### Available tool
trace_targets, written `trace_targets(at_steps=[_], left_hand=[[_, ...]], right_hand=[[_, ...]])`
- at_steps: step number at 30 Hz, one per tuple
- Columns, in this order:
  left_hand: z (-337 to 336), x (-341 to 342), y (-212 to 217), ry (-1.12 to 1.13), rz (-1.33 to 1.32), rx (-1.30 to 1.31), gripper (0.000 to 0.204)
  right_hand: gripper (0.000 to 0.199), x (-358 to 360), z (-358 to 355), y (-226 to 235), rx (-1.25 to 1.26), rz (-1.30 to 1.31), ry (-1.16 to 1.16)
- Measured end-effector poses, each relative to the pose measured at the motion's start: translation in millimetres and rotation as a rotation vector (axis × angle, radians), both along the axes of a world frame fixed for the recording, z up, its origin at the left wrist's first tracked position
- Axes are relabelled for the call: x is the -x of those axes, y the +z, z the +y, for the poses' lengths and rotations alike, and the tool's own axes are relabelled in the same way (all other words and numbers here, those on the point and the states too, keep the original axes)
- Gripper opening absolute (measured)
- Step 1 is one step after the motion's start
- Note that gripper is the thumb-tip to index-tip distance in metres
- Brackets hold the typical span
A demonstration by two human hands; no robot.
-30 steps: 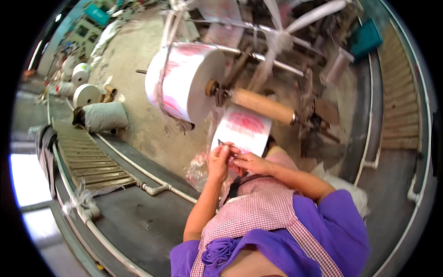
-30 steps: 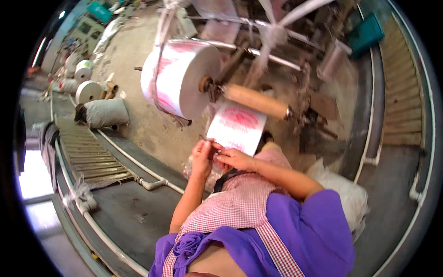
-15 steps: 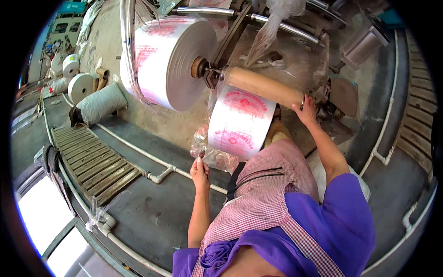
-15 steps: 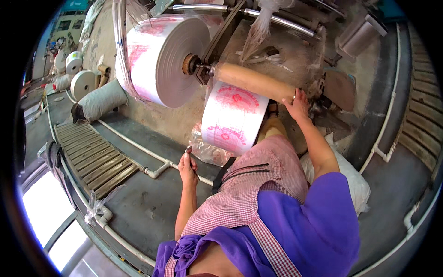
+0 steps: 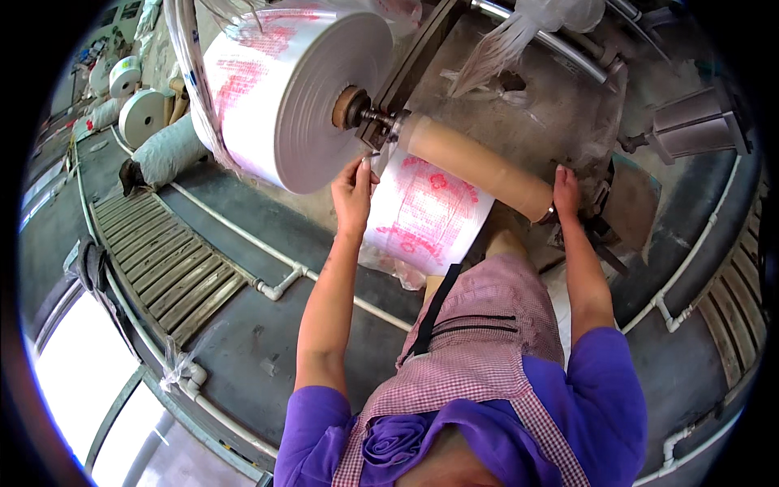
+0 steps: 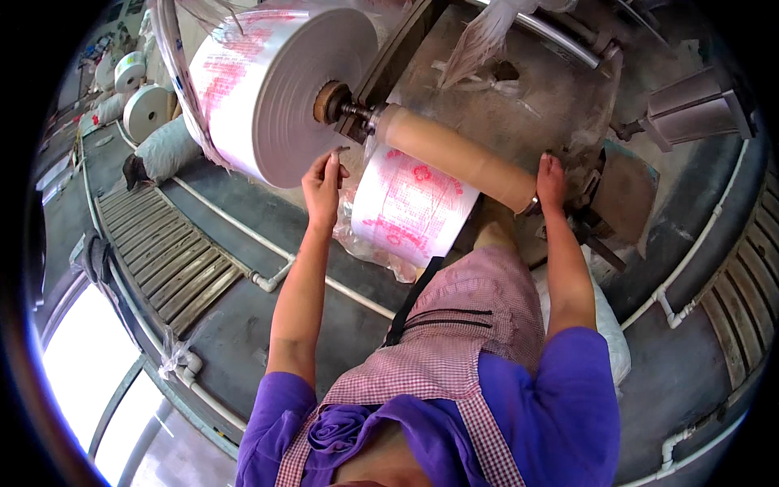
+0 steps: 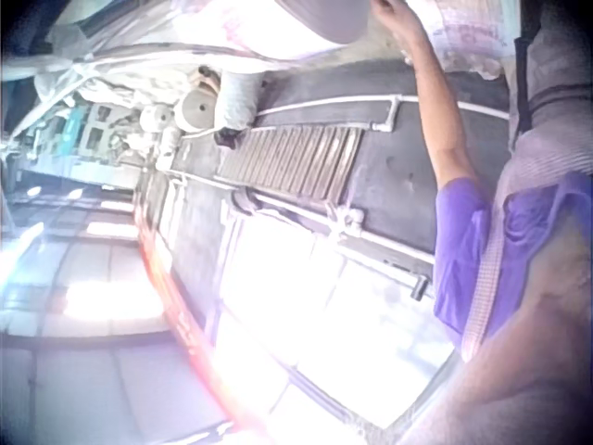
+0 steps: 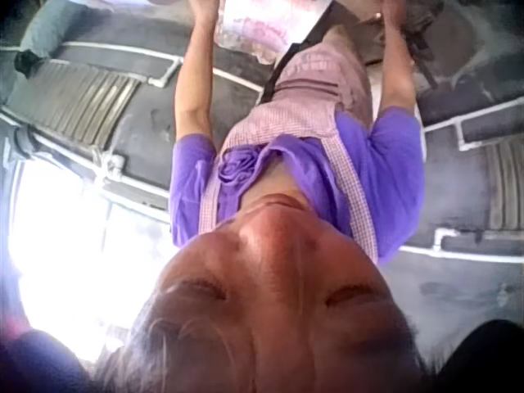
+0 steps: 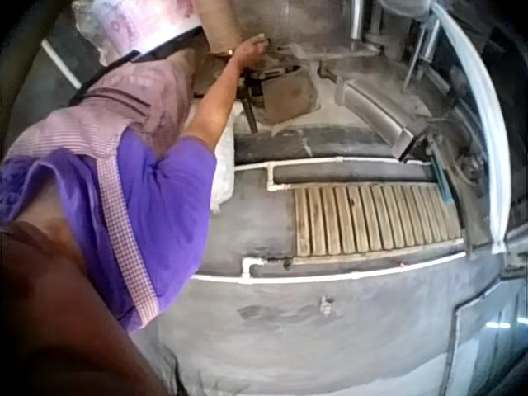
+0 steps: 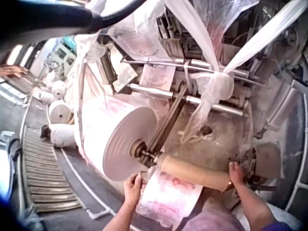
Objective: The person wraps a large white spool with a clear plastic sheet, securing it with a metal rod and tightening it with a wrench. They then remove the plastic wrapping from the spool and place it on a conveyor belt.
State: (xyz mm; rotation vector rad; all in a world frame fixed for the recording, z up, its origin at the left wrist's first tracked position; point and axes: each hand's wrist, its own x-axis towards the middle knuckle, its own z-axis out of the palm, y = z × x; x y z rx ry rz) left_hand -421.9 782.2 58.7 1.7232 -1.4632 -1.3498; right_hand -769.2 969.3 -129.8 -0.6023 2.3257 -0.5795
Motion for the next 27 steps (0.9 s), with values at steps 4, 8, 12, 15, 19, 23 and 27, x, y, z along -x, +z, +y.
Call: trace_targets(at_steps=[4,8,12,15,19,23,27], left_hand=[[-11.1,0.9,-6.5,-0.004,-0.092,-0.001,0.024],[-22.4,-1.6,-35.8,-0.048,-0.101,0.072,0.023],[-45.9,11.4,-50.4,-0.257,-0.434,0.224,0.022],[-65.2,29.1,-51.9,-0.435,-0.614,0.301,0.023],[-86.8,34.0,-79.1,-0.638,-0.723,0.391,0.023],[-110.8,50.9,-71.8,-0.835,-0.814,0.244,0.022],[-128.7,50.2,-66.8,-1.024,-0.862,0.220,0.023]], right_hand=[[0.054,-16.6,41.6,21.7,0.111,-0.189,0.114],[0.083,-18.2,49.3,54.8,0.058,-0.232,0.358],[0.092,-12.2,40.0,63.0,-0.022,-0.317,0.328],[0.092,-12.8,39.6,55.1,-0.019,-0.285,0.352],[0.093,-14.7,44.2,51.8,-0.023,-0.220,0.376],[0.094,-21.4,50.9,46.8,0.013,-0.162,0.336],[0.095,-23.7,47.5,51.2,-0.045,-0.156,0.350]])
